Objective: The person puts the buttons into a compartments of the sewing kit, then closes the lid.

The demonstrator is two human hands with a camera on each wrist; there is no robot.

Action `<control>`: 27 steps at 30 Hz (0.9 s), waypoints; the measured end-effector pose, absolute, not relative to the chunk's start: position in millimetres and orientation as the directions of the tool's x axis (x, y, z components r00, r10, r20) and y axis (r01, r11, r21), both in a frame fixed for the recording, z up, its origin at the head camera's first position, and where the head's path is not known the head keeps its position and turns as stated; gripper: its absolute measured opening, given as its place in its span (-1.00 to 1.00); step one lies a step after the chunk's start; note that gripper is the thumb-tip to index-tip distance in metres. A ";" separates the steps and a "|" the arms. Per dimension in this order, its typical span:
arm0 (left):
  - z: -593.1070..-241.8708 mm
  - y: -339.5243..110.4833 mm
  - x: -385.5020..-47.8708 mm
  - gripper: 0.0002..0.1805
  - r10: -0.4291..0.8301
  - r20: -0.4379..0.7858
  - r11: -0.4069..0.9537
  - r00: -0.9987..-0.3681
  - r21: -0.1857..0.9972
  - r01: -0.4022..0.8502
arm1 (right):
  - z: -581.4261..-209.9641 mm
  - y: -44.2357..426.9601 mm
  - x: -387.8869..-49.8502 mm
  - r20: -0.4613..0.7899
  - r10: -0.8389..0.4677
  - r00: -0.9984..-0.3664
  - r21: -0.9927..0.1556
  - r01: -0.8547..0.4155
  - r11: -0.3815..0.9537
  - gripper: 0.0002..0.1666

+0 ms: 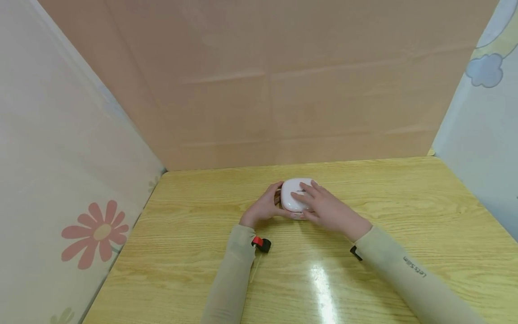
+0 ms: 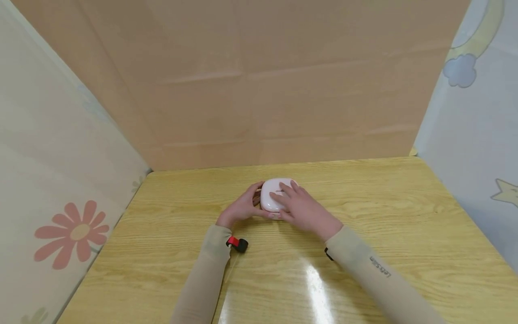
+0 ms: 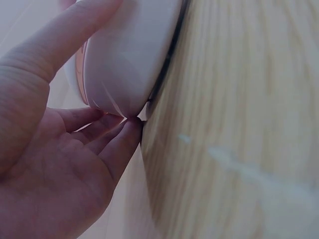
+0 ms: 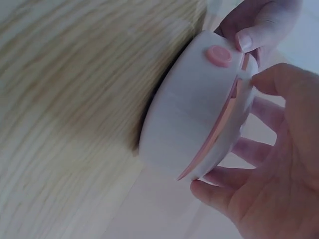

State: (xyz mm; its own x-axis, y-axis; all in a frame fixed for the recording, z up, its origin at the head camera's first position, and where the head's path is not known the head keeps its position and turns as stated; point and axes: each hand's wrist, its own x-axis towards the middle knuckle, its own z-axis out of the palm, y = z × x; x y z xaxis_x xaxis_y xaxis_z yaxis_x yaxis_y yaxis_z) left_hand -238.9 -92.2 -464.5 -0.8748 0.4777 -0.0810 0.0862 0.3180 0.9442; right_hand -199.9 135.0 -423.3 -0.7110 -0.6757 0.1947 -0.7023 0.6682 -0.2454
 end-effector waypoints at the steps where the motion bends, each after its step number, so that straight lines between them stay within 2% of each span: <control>1: -464.2 -92.0 -238.8 0.27 0.477 -0.082 0.318 -0.875 0.944 0.085 | -422.4 134.8 -199.7 0.193 -0.673 -0.714 -0.246 -0.699 0.672 -0.40; 9: -462.1 -95.6 -238.1 0.30 0.465 -0.079 0.322 -0.882 0.943 0.086 | -418.3 126.6 -204.4 0.217 -0.657 -0.722 -0.266 -0.691 0.672 -0.51; 15: -462.4 -97.8 -236.8 0.32 0.455 -0.086 0.337 -0.886 0.938 0.082 | -418.6 126.8 -207.6 0.185 -0.652 -0.735 -0.335 -0.671 0.661 -0.53; 20: -459.5 -98.0 -235.9 0.33 0.461 -0.080 0.351 -0.884 0.931 0.099 | -417.9 132.1 -208.4 0.215 -0.656 -0.723 -0.350 -0.685 0.639 -0.50; 24: -452.5 -104.8 -233.2 0.21 0.429 -0.092 0.416 -0.899 0.903 0.106 | -415.3 142.0 -208.9 0.222 -0.615 -0.757 -0.336 -0.651 0.681 -0.41; 27: -444.4 -113.8 -232.0 0.01 0.385 -0.091 0.543 -0.919 0.827 0.146 | -412.1 152.6 -209.6 0.195 -0.560 -0.806 -0.329 -0.591 0.736 -0.34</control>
